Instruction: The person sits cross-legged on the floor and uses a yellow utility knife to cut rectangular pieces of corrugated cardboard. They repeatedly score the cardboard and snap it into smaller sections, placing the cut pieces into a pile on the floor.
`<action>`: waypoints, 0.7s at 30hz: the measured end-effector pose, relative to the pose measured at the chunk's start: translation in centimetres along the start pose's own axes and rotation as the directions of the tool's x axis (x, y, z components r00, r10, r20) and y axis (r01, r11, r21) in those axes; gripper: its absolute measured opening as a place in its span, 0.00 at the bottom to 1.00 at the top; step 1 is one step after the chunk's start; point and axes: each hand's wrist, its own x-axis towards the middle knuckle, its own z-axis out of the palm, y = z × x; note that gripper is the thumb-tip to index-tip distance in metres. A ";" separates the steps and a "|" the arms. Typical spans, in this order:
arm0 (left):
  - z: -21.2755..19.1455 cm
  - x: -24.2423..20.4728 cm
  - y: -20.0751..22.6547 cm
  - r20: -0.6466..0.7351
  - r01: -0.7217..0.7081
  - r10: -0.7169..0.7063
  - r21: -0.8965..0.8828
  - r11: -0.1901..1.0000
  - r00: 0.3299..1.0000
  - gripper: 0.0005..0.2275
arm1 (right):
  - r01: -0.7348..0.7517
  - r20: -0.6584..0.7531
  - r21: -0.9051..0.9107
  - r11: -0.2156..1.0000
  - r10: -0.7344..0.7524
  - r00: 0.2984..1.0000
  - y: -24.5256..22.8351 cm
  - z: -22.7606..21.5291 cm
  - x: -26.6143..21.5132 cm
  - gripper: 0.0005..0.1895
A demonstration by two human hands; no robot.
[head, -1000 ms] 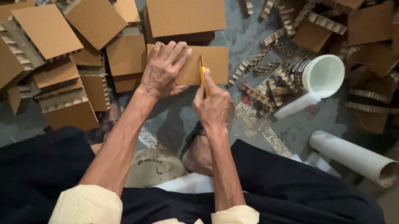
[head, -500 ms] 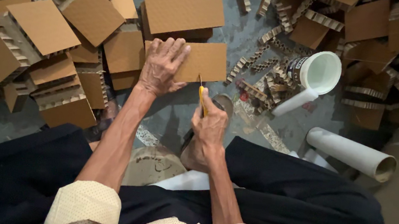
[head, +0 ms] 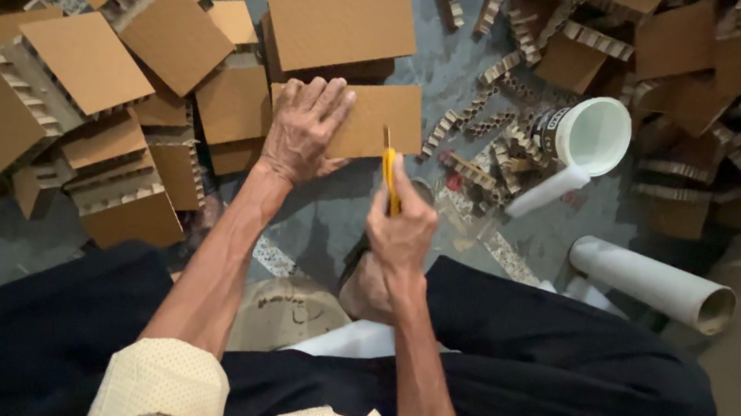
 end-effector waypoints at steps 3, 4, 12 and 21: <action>0.1 0.1 -0.1 -0.074 -0.026 0.026 0.003 1.000 0.997 0.44 | -0.077 0.034 -0.038 0.996 0.078 0.996 -1.2 1.2 3.6 0.23; 0.2 0.2 -0.3 -0.059 -0.023 0.024 0.022 0.999 0.998 0.44 | -0.111 0.058 -0.068 0.992 0.115 0.992 -1.2 1.7 4.5 0.23; 0.8 -0.1 -0.3 -0.023 0.000 0.001 0.045 0.999 1.000 0.43 | 0.102 0.022 0.094 0.990 -0.104 0.994 1.7 5.1 6.1 0.22; 0.1 -0.1 -0.2 -0.017 -0.007 0.008 0.014 1.000 1.000 0.41 | 0.040 0.148 -0.056 0.998 -0.032 0.988 -0.4 4.6 8.2 0.22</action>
